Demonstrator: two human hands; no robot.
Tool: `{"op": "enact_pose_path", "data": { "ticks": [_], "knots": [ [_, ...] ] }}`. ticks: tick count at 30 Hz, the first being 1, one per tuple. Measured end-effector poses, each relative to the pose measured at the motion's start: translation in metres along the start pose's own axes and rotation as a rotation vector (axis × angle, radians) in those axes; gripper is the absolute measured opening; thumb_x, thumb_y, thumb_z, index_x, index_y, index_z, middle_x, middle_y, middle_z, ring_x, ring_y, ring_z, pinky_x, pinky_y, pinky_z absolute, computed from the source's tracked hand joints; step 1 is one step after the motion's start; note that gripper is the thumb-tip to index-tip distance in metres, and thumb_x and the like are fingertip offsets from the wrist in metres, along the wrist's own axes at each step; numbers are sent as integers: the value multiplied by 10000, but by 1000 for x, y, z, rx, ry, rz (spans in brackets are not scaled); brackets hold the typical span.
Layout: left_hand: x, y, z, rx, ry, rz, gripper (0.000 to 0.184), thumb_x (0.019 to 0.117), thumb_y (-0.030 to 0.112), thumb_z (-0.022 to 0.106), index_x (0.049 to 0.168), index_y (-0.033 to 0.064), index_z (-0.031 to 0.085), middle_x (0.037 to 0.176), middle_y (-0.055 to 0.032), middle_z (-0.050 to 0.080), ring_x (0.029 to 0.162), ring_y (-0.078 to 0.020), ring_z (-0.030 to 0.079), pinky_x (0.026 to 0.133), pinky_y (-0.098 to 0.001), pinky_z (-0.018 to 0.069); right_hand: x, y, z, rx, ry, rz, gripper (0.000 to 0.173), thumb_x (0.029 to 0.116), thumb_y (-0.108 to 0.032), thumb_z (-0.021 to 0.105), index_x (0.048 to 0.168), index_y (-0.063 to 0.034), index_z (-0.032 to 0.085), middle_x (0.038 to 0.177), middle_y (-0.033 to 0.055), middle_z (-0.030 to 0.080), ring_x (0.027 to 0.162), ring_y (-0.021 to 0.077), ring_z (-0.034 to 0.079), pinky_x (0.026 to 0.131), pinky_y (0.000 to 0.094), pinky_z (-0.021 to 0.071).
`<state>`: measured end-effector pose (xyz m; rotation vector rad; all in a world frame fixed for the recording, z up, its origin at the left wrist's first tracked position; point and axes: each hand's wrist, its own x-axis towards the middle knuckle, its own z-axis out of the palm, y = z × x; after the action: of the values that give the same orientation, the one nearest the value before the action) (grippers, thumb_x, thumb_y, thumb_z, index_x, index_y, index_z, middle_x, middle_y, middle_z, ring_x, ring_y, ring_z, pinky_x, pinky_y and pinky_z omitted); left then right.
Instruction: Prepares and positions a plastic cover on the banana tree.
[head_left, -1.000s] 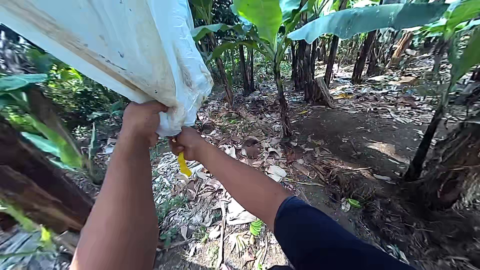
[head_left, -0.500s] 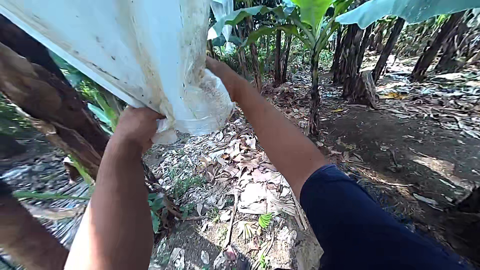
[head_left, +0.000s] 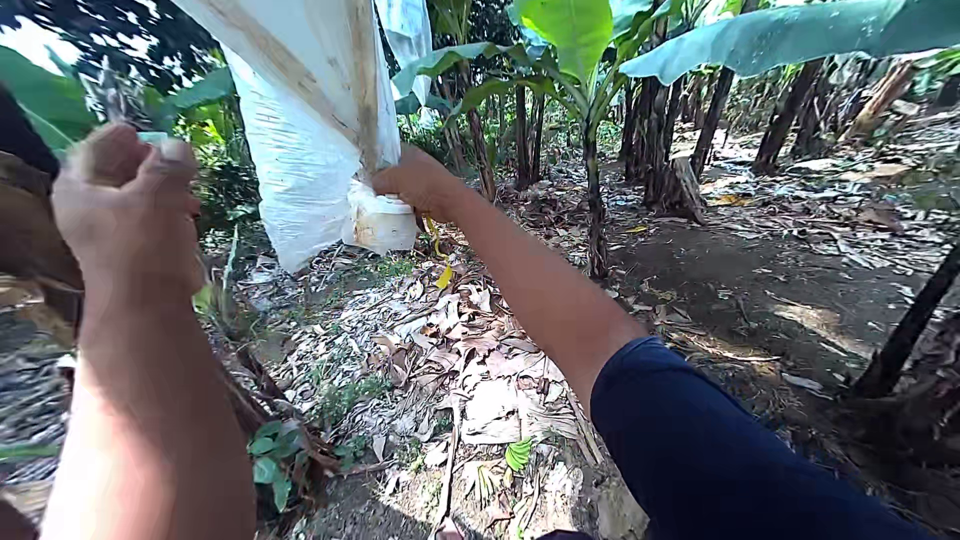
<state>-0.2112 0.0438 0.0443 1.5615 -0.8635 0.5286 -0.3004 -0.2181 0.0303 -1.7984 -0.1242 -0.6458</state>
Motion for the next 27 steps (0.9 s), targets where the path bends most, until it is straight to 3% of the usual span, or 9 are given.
{"op": "enact_pose_path", "data": {
  "ticks": [3, 6, 9, 11, 13, 16, 19, 23, 27],
  "knots": [
    [46, 8, 19, -250, -5, -183, 802, 932, 695, 560, 1554, 238, 343, 1542, -36, 434, 1386, -202, 459, 1096, -465, 427, -15, 22, 14, 364, -84, 25, 324, 1015, -101, 548, 1330, -41, 503, 946, 138, 660, 786, 217, 678, 684, 396, 598],
    [42, 18, 50, -287, -391, -130, 816, 912, 813, 379, 1484, 232, 424, 1374, -9, 611, 1262, -172, 597, 1028, -423, 526, -22, 45, 30, 514, -71, 88, 307, 1079, -268, 490, 1294, -53, 525, 938, 110, 659, 796, 191, 669, 709, 384, 590],
    [14, 31, 87, -293, -527, -37, 458, 939, 515, 624, 1281, 231, 512, 1092, 95, 689, 1016, -46, 680, 872, -302, 603, -21, 67, 42, 556, -84, 116, 358, 1103, -333, 435, 1330, -78, 544, 991, 96, 662, 827, 168, 654, 707, 353, 573],
    [6, 31, 112, -276, -467, -78, 361, 919, 263, 734, 1224, 163, 568, 1022, 76, 673, 924, -33, 668, 833, -275, 588, -28, 76, 52, 598, -74, 101, 292, 1114, -317, 382, 1131, -115, 592, 793, 38, 623, 604, 109, 565, 491, 264, 469],
    [8, 17, 125, -293, -391, -151, 387, 889, 181, 768, 1230, 126, 593, 1036, 26, 688, 906, -75, 685, 804, -308, 604, -36, 87, 52, 607, -117, 82, 316, 1125, -249, 310, 940, -134, 539, 593, -25, 525, 404, 39, 391, 354, 192, 319],
    [10, -6, 113, -264, -379, -154, 340, 883, 132, 724, 1215, 124, 650, 1066, 19, 705, 898, -75, 685, 781, -294, 596, -46, 111, 17, 260, -132, 208, 235, 1118, -265, 396, 1196, -125, 569, 839, -2, 678, 409, -11, 321, 363, 159, 277],
    [0, -17, 95, -310, -372, -130, 186, 876, 67, 680, 1051, 122, 647, 916, 41, 704, 772, -65, 685, 692, -268, 604, -35, 119, -32, -146, 97, 309, 365, 1085, -424, 468, 1221, -123, 625, 996, -5, 712, 480, 16, 384, 435, 211, 324],
    [-20, -51, 109, -569, -459, -214, 163, 939, 69, 540, 1069, 33, 631, 923, -80, 741, 820, -205, 728, 747, -410, 623, 6, 72, -40, -99, 323, 174, 428, 1109, -450, 378, 1151, -109, 632, 890, -15, 694, 464, 40, 406, 417, 216, 341],
    [-32, -53, 128, -873, -378, -355, 317, 1032, 102, 413, 1290, 56, 592, 1091, -91, 723, 870, -190, 708, 726, -382, 601, 47, 7, 8, 105, 281, 6, 525, 1112, -509, 288, 1078, -107, 624, 793, -8, 656, 455, 49, 414, 404, 212, 353]
  ]
}}
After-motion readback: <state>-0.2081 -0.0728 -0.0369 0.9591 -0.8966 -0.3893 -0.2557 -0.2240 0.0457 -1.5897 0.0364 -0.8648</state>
